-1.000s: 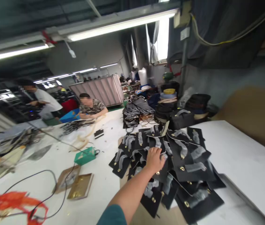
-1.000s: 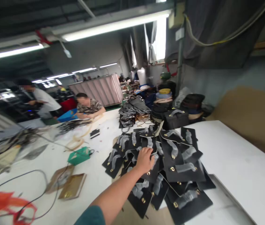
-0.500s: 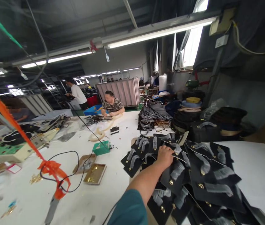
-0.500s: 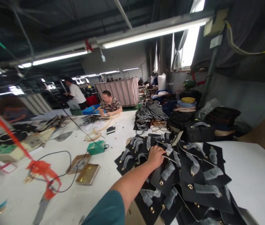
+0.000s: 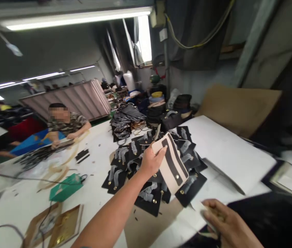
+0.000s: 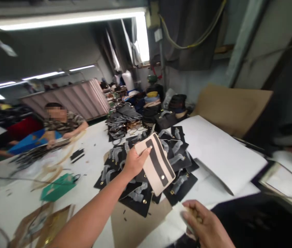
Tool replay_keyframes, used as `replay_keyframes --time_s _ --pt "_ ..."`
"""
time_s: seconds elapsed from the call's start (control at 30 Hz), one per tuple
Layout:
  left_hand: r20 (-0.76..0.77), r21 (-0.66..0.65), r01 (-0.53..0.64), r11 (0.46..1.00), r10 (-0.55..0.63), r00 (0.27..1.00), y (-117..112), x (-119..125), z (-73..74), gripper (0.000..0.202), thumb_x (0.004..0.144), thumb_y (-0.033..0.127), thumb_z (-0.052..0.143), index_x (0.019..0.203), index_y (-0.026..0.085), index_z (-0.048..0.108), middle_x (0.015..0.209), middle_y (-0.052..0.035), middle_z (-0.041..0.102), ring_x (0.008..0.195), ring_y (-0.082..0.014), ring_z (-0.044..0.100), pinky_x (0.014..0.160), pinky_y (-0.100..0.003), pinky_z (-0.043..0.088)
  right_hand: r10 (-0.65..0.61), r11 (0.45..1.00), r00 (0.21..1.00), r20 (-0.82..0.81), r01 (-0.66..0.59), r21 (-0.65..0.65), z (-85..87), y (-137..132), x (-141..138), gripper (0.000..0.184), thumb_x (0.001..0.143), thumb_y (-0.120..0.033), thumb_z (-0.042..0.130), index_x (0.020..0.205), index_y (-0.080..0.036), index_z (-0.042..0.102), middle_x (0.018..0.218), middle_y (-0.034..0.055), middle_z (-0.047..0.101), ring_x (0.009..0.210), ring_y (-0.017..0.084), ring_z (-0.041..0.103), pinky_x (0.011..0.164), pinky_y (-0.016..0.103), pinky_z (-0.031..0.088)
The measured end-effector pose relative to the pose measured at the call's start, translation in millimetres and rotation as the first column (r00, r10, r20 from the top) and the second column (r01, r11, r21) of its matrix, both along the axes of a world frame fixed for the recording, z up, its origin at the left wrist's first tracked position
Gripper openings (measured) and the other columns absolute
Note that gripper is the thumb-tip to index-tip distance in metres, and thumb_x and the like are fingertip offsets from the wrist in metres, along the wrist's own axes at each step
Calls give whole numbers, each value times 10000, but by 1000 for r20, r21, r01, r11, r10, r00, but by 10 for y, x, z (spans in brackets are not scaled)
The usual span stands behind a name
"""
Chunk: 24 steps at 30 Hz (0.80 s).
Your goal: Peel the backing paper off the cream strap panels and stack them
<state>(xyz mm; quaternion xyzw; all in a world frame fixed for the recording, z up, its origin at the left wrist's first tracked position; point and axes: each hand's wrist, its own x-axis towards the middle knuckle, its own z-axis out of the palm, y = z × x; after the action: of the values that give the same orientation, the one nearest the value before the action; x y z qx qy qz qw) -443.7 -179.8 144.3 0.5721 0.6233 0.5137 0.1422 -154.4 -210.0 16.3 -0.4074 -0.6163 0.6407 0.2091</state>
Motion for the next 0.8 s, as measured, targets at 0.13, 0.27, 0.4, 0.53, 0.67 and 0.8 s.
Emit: replay_keyframes --time_s 0.13,0.27,0.4,0.53,0.67,0.8 --pt "354 -171 284 943 -210 911 -75 380 -304 379 889 427 719 1164 166 733 1104 -82 779 1010 -266 718 907 -360 561 -152 988 976 -155 149 -32 338 134 74 524 848 -656 694 1069 -181 685 800 34 687 698 181 631 626 269 504" --pt "570 -220 420 880 -234 787 -132 766 -574 409 840 406 767 1157 149 739 1122 -103 778 1071 -293 709 977 -394 540 -230 972 957 -178 217 -92 509 195 147 481 838 -654 708 893 -182 636 692 -9 637 546 112 514 503 223 405" --pt "669 -237 487 841 -222 709 -150 1032 -678 357 836 368 774 1121 157 739 1149 -96 772 1066 -282 709 972 -380 535 -240 971 954 -181 239 -28 477 231 204 454 870 -634 686 846 -190 597 652 -46 539 563 99 473 522 213 384" --pt "742 -233 529 816 -203 639 -132 1169 -705 381 839 357 768 1164 163 727 1176 -97 763 1109 -292 698 977 -387 529 -281 956 946 -161 291 43 424 237 251 436 894 -620 666 833 -194 600 622 -61 462 550 97 416 498 218 336" --pt "742 -228 554 801 -226 631 -127 1250 -655 384 857 386 750 1173 169 718 1088 -80 774 1070 -269 703 953 -370 533 -334 933 933 -136 348 90 401 240 256 434 900 -615 663 837 -187 622 638 -52 467 558 102 404 501 227 319" --pt "620 -279 529 801 -270 736 -142 1313 -581 364 810 418 799 1068 176 714 949 -38 761 881 -207 698 825 -314 551 -360 920 922 -140 376 114 409 246 224 433 876 -601 695 802 -180 624 635 -52 456 568 104 383 508 229 301"
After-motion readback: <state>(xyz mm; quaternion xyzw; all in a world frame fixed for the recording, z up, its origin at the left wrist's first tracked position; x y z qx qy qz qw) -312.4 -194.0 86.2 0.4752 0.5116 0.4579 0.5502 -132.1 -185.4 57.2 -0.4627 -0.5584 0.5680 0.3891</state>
